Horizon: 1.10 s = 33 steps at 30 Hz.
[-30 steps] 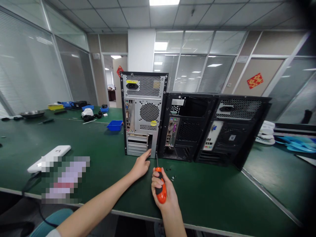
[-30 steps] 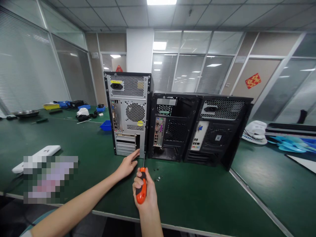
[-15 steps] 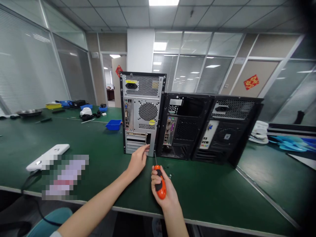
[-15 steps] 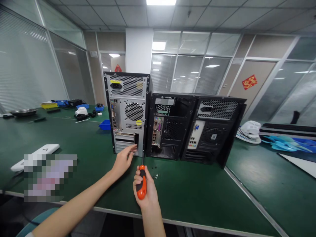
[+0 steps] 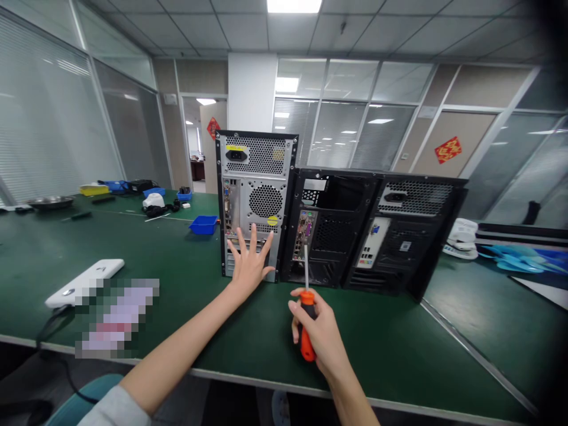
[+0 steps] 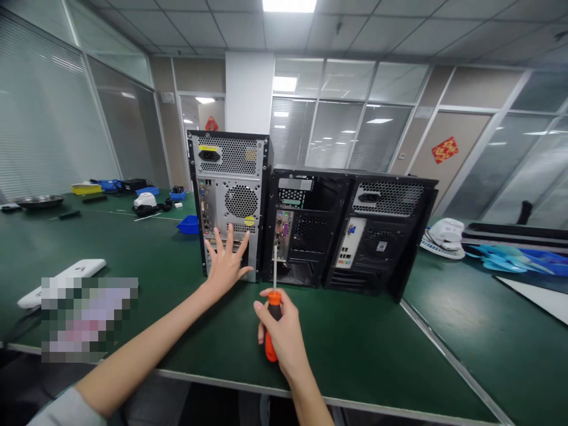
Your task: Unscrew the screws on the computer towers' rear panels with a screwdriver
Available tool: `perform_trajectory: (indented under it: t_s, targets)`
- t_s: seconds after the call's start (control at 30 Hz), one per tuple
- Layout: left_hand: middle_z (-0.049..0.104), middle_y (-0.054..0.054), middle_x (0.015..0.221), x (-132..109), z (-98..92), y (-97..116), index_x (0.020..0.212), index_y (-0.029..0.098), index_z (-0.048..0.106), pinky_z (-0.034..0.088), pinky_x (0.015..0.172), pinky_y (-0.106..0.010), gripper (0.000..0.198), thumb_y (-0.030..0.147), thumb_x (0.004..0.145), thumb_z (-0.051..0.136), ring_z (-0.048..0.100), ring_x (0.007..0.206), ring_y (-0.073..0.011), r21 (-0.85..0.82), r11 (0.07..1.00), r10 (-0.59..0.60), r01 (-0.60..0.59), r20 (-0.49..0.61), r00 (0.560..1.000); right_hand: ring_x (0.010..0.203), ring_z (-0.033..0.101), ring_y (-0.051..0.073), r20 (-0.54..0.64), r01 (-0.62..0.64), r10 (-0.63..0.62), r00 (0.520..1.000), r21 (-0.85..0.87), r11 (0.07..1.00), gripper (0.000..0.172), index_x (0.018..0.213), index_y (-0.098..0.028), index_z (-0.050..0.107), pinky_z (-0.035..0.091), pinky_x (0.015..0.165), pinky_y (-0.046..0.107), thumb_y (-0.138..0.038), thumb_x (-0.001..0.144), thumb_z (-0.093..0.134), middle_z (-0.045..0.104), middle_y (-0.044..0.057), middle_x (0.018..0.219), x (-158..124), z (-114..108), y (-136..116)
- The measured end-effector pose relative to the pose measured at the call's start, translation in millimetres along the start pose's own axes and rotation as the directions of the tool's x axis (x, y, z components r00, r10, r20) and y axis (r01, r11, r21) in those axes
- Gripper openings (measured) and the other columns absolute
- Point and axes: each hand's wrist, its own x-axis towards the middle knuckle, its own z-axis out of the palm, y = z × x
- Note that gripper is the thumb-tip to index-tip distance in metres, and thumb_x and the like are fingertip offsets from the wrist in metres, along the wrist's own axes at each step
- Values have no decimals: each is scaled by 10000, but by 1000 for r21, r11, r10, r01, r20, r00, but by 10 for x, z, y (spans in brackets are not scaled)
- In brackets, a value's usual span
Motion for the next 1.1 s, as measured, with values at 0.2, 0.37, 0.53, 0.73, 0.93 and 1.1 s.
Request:
perform_trajectory:
  t_s: [0.2, 0.37, 0.53, 0.73, 0.93, 1.1]
  targets:
    - [-57, -176, 1571, 55, 109, -4, 1476, 359, -6, 61, 1012, -783, 1079, 426, 704, 746, -185, 1356, -501, 31, 999, -10, 10, -7, 1000, 705, 585, 183, 44, 351, -428, 903, -651, 673, 184, 808, -210, 545, 488, 666, 337, -384, 792, 602, 580, 21, 749, 450, -289, -240]
    - [-58, -178, 1569, 71, 152, -15, 1474, 357, -7, 65, 1003, -792, 1086, 438, 698, 748, -192, 1347, -504, 31, 999, -14, 14, 1, 1000, 1086, 536, 298, 155, 429, -693, 704, -870, 242, 144, 810, -193, 511, 485, 847, 454, -332, 821, 550, 533, 174, 1170, 970, -429, -418]
    - [-102, -164, 1562, 86, 178, -31, 1469, 368, -15, 57, 1001, -794, 1087, 452, 697, 745, -198, 1343, -504, 36, 999, -26, 25, 24, 999, 1300, 415, 317, 254, 443, -746, 616, -894, 61, 165, 861, -198, 493, 501, 893, 474, -333, 822, 579, 442, 186, 1394, 1343, -339, -566]
    - [-132, -161, 1557, 92, 167, -37, 1467, 368, -22, 57, 1002, -794, 1088, 455, 698, 743, -206, 1341, -502, 36, 999, -23, 22, 31, 999, 1353, 361, 276, 255, 475, -786, 562, -878, 55, 291, 1037, -186, 484, 504, 931, 455, -370, 833, 581, 457, 193, 1390, 1596, -86, -664]
    - [-130, -163, 1558, 110, 160, -22, 1465, 371, -23, 65, 1000, -796, 1083, 460, 701, 739, -192, 1341, -513, 44, 998, -40, 37, 59, 997, 1115, 517, 278, 174, 348, -757, 629, -935, 74, 330, 1063, -186, 477, 539, 676, 387, -425, 848, 549, 566, 150, 1142, 1652, -11, -692]
    - [-131, -166, 1555, 117, 151, -8, 1465, 372, -11, 45, 996, -798, 1095, 445, 688, 757, -192, 1342, -517, 33, 998, -52, 50, 65, 996, 1081, 483, 272, 202, 336, -749, 631, -941, 29, 269, 1033, -199, 473, 497, 618, 350, -409, 871, 513, 565, 122, 1086, 1639, -13, -708]
